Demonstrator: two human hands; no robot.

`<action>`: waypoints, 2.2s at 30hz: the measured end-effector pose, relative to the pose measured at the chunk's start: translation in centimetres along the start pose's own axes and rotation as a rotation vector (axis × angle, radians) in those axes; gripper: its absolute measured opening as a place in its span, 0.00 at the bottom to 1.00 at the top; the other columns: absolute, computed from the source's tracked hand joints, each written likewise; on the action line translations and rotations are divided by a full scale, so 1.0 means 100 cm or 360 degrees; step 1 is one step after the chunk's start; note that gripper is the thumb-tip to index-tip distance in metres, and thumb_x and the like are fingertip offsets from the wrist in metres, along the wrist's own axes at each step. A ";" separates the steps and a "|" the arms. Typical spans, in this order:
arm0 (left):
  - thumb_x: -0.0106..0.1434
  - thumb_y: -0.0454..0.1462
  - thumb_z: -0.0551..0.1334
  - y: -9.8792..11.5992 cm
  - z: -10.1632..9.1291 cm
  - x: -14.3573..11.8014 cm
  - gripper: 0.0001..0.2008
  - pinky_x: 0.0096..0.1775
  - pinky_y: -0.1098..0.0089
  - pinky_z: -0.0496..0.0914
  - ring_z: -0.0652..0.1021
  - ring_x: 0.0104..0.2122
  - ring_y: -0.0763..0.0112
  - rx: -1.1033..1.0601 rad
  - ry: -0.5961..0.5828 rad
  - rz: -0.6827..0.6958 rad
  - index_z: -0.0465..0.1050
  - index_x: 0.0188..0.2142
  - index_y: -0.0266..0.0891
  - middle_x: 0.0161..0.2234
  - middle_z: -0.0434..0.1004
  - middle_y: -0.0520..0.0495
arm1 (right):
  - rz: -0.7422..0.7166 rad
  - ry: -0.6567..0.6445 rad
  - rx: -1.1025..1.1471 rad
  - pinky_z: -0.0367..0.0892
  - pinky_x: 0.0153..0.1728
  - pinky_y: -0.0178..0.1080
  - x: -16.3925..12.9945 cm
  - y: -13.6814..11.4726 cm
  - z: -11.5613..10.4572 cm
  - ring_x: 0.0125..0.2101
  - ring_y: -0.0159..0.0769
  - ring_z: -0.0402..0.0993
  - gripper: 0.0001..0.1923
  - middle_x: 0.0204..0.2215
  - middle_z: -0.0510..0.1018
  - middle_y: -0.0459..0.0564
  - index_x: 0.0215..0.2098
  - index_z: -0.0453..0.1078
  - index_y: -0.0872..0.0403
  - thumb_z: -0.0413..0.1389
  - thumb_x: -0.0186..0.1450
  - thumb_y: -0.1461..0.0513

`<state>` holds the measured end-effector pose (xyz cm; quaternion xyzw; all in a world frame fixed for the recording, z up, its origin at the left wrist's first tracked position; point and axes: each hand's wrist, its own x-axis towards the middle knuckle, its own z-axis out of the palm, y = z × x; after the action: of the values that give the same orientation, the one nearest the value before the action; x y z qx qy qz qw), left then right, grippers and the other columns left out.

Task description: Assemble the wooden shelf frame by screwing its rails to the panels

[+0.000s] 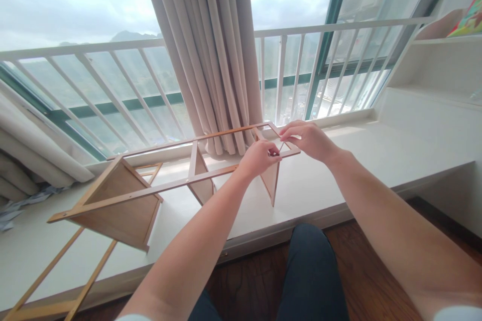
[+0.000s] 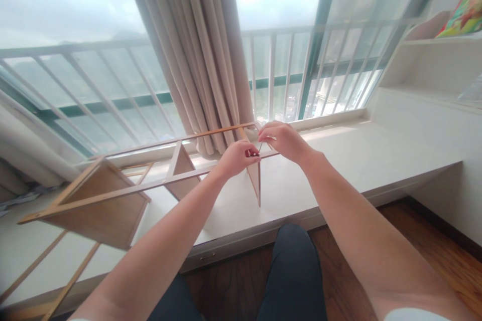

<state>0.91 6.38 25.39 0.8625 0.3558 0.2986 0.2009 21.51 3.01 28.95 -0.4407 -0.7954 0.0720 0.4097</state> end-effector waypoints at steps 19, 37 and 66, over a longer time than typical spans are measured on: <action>0.58 0.40 0.70 0.000 0.001 0.001 0.06 0.40 0.66 0.70 0.75 0.33 0.70 0.0001 0.0010 0.0005 0.81 0.34 0.42 0.35 0.75 0.50 | -0.0062 -0.0035 0.0001 0.70 0.49 0.47 0.002 0.003 0.003 0.40 0.43 0.77 0.10 0.36 0.84 0.49 0.29 0.81 0.48 0.58 0.65 0.61; 0.59 0.41 0.70 0.001 0.000 0.000 0.06 0.39 0.67 0.69 0.75 0.33 0.71 0.0018 0.0012 0.0000 0.81 0.34 0.41 0.33 0.76 0.50 | -0.0108 -0.0023 -0.0063 0.71 0.47 0.45 0.001 0.008 0.001 0.40 0.41 0.78 0.09 0.36 0.84 0.49 0.30 0.80 0.49 0.58 0.66 0.62; 0.63 0.40 0.66 0.000 0.001 0.001 0.06 0.41 0.66 0.71 0.76 0.34 0.69 0.0048 0.0036 0.0074 0.83 0.35 0.42 0.32 0.77 0.49 | -0.0340 -0.0023 -0.0164 0.73 0.45 0.44 0.003 0.011 0.002 0.39 0.40 0.78 0.10 0.35 0.84 0.49 0.32 0.81 0.50 0.58 0.68 0.63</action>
<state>1.04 6.39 25.31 0.8701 0.3424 0.3074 0.1768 22.03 3.97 28.48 -0.3732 -0.8435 -0.0099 0.3862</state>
